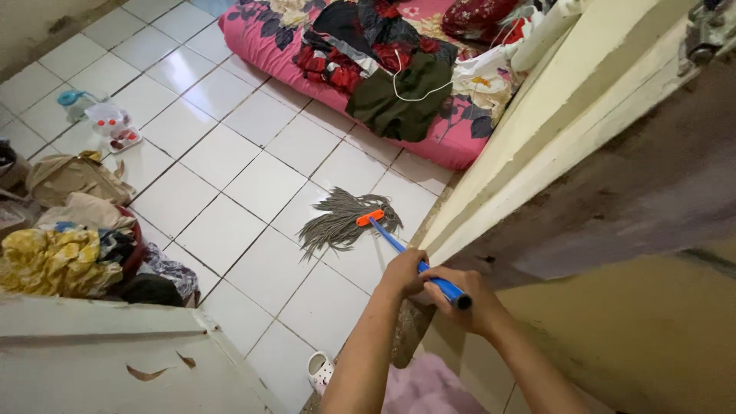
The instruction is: Mopping the tiled floor in a bedroom using a string mop.
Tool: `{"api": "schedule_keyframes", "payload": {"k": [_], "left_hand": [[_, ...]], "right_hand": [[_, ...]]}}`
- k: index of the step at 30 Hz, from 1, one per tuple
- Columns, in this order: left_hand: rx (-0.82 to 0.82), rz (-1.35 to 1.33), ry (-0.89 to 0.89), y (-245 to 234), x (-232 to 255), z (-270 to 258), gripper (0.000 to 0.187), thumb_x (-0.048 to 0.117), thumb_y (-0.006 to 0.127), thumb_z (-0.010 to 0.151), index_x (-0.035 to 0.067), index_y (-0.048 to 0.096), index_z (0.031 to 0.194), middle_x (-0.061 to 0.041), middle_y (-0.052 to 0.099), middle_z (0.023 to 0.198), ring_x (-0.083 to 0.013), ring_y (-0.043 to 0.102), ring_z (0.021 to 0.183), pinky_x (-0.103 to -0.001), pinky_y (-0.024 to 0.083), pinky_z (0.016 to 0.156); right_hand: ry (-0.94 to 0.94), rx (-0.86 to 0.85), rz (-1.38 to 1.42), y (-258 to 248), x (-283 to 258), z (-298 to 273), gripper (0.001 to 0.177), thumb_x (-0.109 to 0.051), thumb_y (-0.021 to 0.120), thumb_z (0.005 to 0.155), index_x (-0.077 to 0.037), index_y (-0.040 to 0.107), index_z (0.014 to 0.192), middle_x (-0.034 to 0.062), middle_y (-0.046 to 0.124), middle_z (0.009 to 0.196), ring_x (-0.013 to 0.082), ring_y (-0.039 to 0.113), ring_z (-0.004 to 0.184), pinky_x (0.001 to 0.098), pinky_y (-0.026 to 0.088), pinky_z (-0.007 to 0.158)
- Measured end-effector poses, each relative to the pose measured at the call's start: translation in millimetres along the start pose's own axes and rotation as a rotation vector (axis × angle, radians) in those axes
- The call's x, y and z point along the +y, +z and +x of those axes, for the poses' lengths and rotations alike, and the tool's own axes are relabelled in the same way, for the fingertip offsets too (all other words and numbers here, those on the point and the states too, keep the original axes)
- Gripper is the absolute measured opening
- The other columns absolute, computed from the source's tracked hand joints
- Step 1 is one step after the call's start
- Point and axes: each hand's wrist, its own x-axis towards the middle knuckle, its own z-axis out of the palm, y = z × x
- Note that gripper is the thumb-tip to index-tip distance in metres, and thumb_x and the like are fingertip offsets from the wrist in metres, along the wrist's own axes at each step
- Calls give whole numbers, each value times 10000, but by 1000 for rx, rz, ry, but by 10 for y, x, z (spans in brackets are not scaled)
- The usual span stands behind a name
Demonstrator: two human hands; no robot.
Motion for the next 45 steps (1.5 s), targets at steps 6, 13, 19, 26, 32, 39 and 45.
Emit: {"api": "schedule_keyframes", "payload": {"k": [6,13,19,26,32,39,45], "left_hand": [[6,10,-20,-155,-76,63,283,247,779,710,131,715,960,-130,693,1032,-364,665,1022,-464,544,855],[33,88,-199,-851,-489,-256,339,327,808,725,132,705,982,-120,685,1042,-364,659,1013,-483,546,829],[184,99,-322,-1478,-1314,-941,311,357,799,776,115,694,942,-118,687,1020,-371,655,988,-479,543,820],[366,17,-400,-2093,-2075,-1920,332,247,854,725,102,643,937,-138,662,968,-379,634,947,-462,526,806],[399,-18,-441,-2279,-2241,-2203,407,214,847,696,131,614,1019,-171,617,1110,-401,643,971,-462,535,818],[205,-167,-856,-2014,-2252,-1704,832,373,730,875,126,288,1535,-235,693,1187,-380,691,1097,-470,531,926],[264,-91,-778,-1711,-2207,-1158,1097,346,820,795,-70,137,1546,-304,590,1298,-425,628,1176,-471,535,943]], "right_hand": [[62,-129,-17,-31,-32,226,216,-221,653,903,-83,757,1034,156,767,800,233,684,639,345,551,633],[-177,-137,115,486,-287,667,163,-188,698,886,-83,742,1002,125,766,812,190,687,674,334,556,655],[-104,-363,46,1362,-819,1033,155,-204,688,900,-126,716,1031,170,690,725,274,644,619,374,553,631],[-351,-536,150,2331,-1455,1201,171,-188,702,879,-109,694,1031,147,728,863,323,704,750,397,561,701],[-434,-570,127,2612,-1626,1208,160,-133,686,873,-101,702,1028,133,718,948,332,682,786,414,553,719],[-462,-505,195,2353,-1508,1473,150,-124,704,893,-80,680,1034,116,701,964,309,683,868,392,557,772],[-403,-474,238,1976,-1146,1761,136,-117,718,895,-61,685,1014,114,725,946,237,687,866,345,546,825]]}}
